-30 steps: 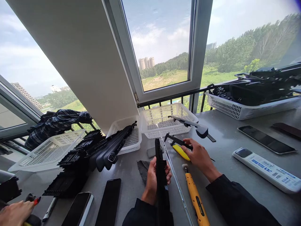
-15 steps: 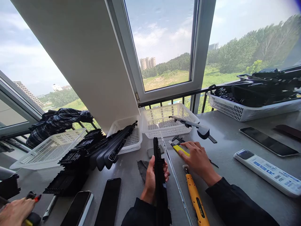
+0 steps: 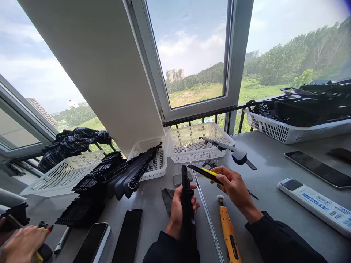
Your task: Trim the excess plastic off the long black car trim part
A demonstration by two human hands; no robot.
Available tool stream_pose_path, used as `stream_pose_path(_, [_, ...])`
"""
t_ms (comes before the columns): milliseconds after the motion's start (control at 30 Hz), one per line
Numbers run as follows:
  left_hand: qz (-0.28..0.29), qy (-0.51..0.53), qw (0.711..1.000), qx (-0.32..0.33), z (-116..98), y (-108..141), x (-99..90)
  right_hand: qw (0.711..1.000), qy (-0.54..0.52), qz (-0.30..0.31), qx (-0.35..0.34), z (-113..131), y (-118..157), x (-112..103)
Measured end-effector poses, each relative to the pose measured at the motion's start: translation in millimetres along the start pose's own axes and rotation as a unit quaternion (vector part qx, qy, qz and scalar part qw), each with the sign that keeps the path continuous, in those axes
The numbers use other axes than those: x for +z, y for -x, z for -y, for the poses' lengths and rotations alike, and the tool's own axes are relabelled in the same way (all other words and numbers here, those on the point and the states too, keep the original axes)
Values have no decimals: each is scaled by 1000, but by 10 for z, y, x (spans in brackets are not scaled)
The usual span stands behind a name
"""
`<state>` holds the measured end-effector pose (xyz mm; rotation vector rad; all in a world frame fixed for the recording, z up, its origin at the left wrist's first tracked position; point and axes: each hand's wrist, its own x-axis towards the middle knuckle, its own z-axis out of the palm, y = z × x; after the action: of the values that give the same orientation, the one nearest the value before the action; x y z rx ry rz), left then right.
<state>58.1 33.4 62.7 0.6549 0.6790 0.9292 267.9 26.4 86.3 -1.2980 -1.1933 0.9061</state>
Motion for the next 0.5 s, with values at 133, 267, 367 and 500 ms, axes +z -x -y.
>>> stream_pose_path(133, [8, 26, 1000, 12, 6, -9, -24, 996, 63, 44, -52, 75, 40, -10])
stream_pose_path(267, [1, 57, 998, 21, 27, -4, -43, 984, 138, 68, -87, 51, 50, 29])
stream_pose_path(367, [4, 66, 998, 24, 31, -4, -46, 979, 168, 45, -102, 18, 50, 52])
stream_pose_path(500, [11, 61, 998, 28, 15, -1, -22, 977, 186, 29, -101, 1, 49, 52])
